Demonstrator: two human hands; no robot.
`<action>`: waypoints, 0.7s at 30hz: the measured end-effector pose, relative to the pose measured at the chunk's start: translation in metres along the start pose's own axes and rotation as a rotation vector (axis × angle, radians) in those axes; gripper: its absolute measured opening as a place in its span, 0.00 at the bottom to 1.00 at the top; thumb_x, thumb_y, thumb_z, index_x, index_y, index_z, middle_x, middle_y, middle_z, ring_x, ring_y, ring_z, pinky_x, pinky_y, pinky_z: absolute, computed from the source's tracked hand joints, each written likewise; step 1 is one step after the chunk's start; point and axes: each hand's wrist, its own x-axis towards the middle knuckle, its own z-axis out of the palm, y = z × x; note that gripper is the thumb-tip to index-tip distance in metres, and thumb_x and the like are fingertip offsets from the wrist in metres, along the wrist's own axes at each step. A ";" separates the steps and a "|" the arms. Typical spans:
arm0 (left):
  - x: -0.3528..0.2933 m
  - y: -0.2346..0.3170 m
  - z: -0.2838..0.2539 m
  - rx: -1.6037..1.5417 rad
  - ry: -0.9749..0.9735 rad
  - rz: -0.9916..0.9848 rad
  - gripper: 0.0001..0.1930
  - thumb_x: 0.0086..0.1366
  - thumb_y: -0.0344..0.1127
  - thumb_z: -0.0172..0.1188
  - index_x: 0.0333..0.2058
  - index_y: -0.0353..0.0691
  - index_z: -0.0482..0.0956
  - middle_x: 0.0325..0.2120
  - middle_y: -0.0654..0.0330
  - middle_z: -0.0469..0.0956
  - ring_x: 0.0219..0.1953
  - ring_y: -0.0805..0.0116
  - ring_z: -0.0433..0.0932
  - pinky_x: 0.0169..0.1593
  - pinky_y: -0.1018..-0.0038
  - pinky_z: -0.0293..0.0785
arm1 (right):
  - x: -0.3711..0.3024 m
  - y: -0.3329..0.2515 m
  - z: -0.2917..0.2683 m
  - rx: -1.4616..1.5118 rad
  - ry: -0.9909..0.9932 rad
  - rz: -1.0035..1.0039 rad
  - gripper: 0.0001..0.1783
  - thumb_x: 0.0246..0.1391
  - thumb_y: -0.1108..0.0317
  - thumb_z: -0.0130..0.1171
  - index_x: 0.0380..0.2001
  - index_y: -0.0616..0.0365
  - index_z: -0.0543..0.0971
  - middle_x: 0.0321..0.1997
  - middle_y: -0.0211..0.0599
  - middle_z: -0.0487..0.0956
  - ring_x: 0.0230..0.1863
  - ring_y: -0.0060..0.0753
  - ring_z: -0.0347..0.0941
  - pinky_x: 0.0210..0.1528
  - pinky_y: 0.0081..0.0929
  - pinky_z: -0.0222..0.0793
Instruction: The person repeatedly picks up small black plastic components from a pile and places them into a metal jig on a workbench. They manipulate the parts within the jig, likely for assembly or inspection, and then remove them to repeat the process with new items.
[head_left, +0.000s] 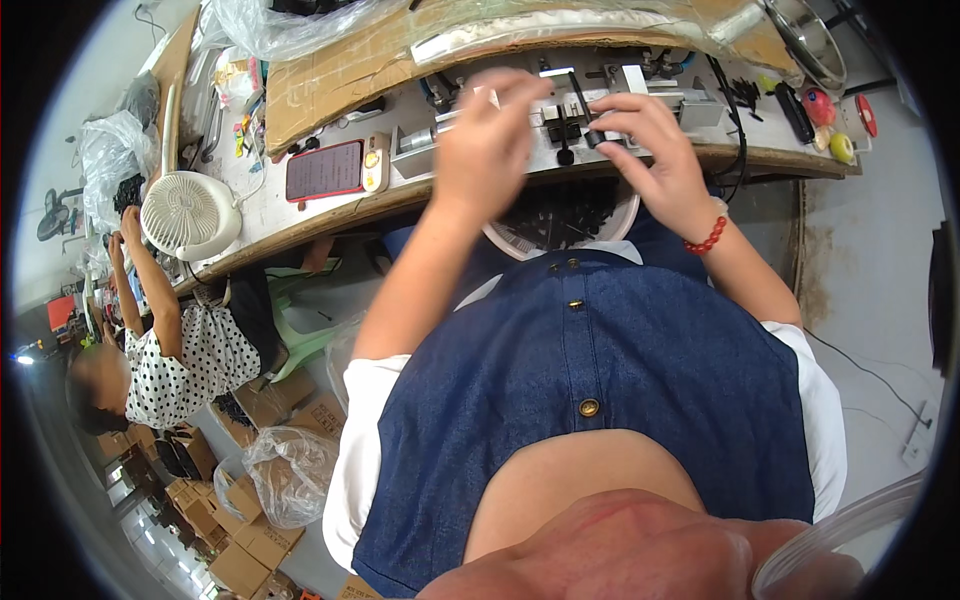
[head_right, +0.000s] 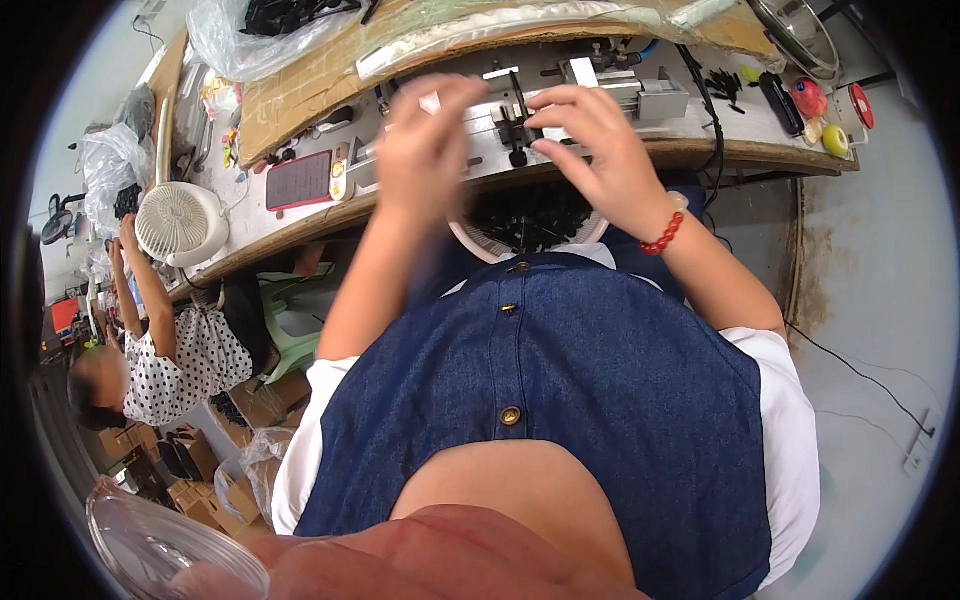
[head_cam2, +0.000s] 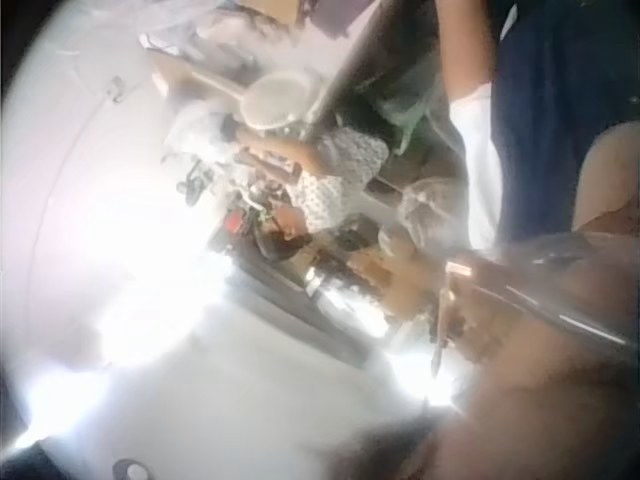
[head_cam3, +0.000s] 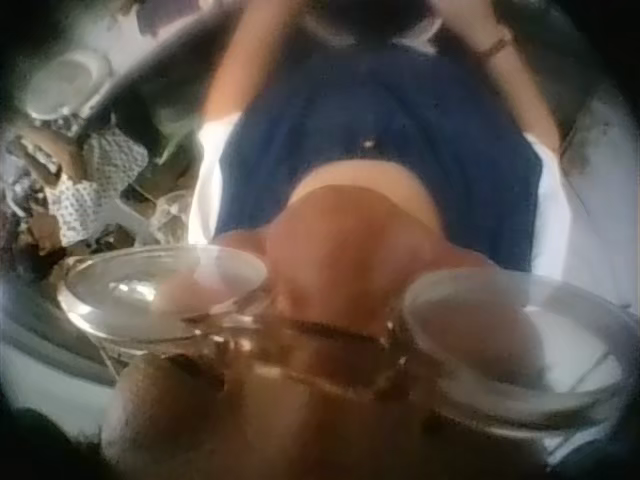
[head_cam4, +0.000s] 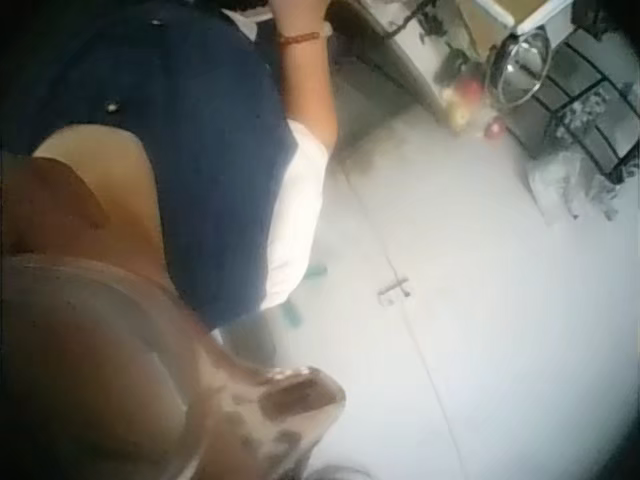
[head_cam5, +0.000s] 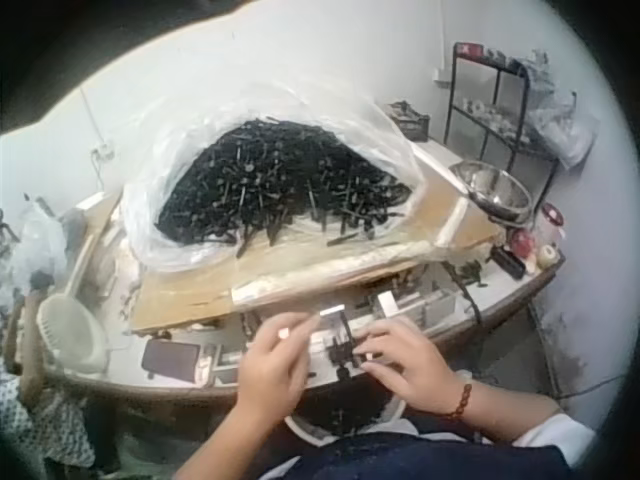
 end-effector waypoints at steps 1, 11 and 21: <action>0.015 -0.020 -0.008 0.061 0.127 0.070 0.18 0.61 0.22 0.59 0.48 0.48 0.87 0.48 0.56 0.83 0.47 0.55 0.83 0.48 0.63 0.80 | -0.002 -0.002 0.004 -0.061 -0.042 -0.014 0.11 0.57 0.71 0.65 0.43 0.58 0.81 0.55 0.36 0.80 0.56 0.46 0.72 0.60 0.35 0.69; 0.131 -0.143 -0.057 0.628 -0.077 -0.144 0.17 0.60 0.31 0.64 0.50 0.40 0.82 0.43 0.49 0.81 0.50 0.45 0.75 0.55 0.55 0.73 | -0.010 0.013 0.041 -0.415 -0.123 -0.146 0.11 0.55 0.73 0.59 0.42 0.57 0.80 0.58 0.33 0.78 0.55 0.44 0.70 0.58 0.38 0.72; 0.139 -0.137 -0.039 0.478 -0.042 -0.059 0.14 0.63 0.45 0.68 0.42 0.45 0.88 0.34 0.55 0.86 0.41 0.51 0.82 0.48 0.59 0.76 | 0.032 0.017 0.012 -0.326 -0.081 -0.239 0.15 0.58 0.65 0.66 0.46 0.56 0.80 0.55 0.36 0.79 0.55 0.44 0.70 0.61 0.41 0.66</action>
